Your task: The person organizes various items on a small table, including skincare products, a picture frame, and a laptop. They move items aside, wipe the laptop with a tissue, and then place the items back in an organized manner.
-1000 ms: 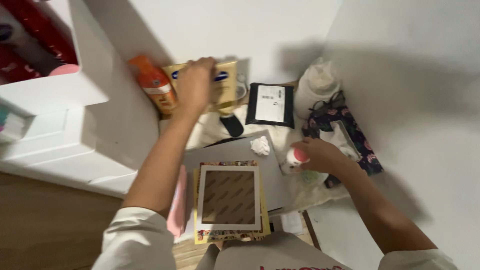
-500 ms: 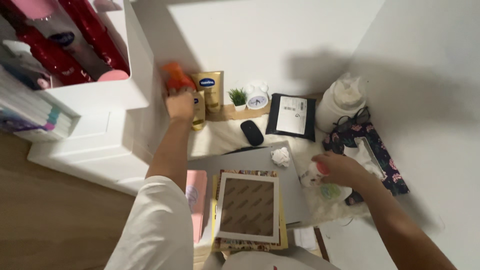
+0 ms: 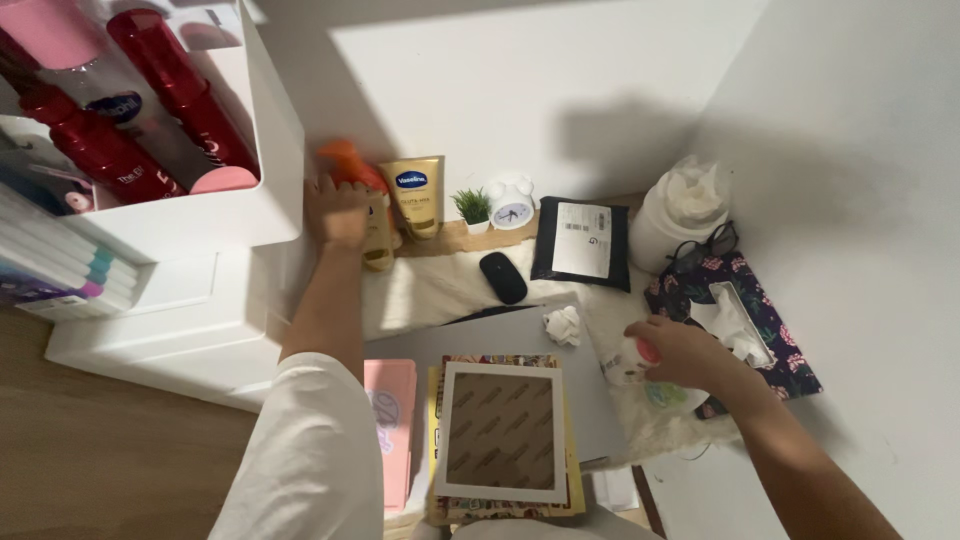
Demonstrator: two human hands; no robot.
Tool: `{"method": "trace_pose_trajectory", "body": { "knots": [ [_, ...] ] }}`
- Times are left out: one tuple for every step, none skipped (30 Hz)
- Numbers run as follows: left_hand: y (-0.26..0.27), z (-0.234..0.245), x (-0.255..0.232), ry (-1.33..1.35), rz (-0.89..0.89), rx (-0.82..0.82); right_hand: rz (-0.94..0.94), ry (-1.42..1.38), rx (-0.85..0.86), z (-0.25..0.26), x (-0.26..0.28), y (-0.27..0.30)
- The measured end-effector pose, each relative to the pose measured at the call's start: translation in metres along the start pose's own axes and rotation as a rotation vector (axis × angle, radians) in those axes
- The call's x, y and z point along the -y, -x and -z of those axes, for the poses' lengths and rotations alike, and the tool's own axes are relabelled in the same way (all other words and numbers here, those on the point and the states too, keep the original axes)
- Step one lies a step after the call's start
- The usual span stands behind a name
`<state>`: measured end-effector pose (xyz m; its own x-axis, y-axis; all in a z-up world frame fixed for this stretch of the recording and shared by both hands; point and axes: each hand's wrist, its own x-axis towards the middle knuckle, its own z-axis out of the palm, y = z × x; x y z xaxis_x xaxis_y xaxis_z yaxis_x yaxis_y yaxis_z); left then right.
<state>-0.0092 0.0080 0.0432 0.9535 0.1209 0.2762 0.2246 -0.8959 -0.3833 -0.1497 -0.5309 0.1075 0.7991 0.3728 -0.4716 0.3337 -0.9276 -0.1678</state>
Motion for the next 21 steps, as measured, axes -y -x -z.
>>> {"method": "trace_pose_trajectory", "body": {
  "knots": [
    [0.000,0.002,0.001,0.007,0.002,-0.010,0.006,0.005,0.010,0.002,0.002,0.000],
    [0.001,0.002,0.002,0.014,0.004,-0.021,-0.005,0.013,0.002,0.005,0.004,0.001],
    [0.001,0.003,0.002,0.021,0.005,-0.032,-0.017,0.020,-0.006,0.011,0.006,0.001],
    [0.001,0.004,0.002,0.042,0.017,-0.036,-0.030,0.027,-0.015,0.018,0.009,0.001],
    [0.001,0.006,0.002,0.062,0.027,-0.042,-0.041,0.045,-0.039,0.026,0.012,0.002],
    [0.001,0.009,0.002,0.082,0.038,-0.048,-0.053,0.063,-0.064,0.035,0.016,0.003],
    [0.002,0.013,0.000,0.113,0.054,-0.095,-0.066,0.082,-0.087,0.044,0.020,0.003],
    [0.004,0.018,-0.001,0.143,0.071,-0.141,-0.039,0.088,-0.122,0.054,0.026,0.002],
    [0.006,0.026,-0.003,0.175,0.090,-0.189,-0.011,0.096,-0.158,0.065,0.032,-0.001],
    [0.009,0.035,-0.007,0.222,0.111,-0.267,0.018,0.104,-0.194,0.075,0.039,-0.004],
    [0.013,0.045,-0.011,0.266,0.135,-0.344,0.082,0.048,-0.269,0.084,0.047,-0.008],
    [0.019,0.057,-0.015,0.310,0.160,-0.421,0.146,-0.007,-0.344,0.092,0.056,-0.014],
    [0.028,0.068,-0.017,0.415,0.159,-0.368,0.214,-0.065,-0.418,0.098,0.065,-0.022],
    [0.040,0.079,-0.020,0.520,0.158,-0.313,0.229,-0.099,-0.432,0.102,0.078,-0.035],
    [0.053,0.088,-0.023,0.624,0.158,-0.258,0.245,-0.131,-0.445,0.106,0.089,-0.048],
    [0.065,0.096,-0.027,0.688,0.138,-0.256,0.341,-0.167,-0.495,0.109,0.099,-0.062],
    [0.079,0.102,-0.028,0.747,0.119,-0.253,0.439,-0.205,-0.543,0.110,0.111,-0.077],
    [0.096,0.106,-0.030,0.832,0.093,-0.241,0.470,-0.241,-0.533,0.109,0.123,-0.094],
    [0.115,0.109,-0.031,0.916,0.067,-0.231,0.500,-0.275,-0.523,0.106,0.137,-0.112],
    [0.133,0.110,-0.034,0.949,0.054,-0.229,0.512,-0.312,-0.527,0.101,0.153,-0.130],
    [0.149,0.111,-0.036,0.981,0.041,-0.227,0.523,-0.349,-0.530,0.095,0.168,-0.148]
  ]
}}
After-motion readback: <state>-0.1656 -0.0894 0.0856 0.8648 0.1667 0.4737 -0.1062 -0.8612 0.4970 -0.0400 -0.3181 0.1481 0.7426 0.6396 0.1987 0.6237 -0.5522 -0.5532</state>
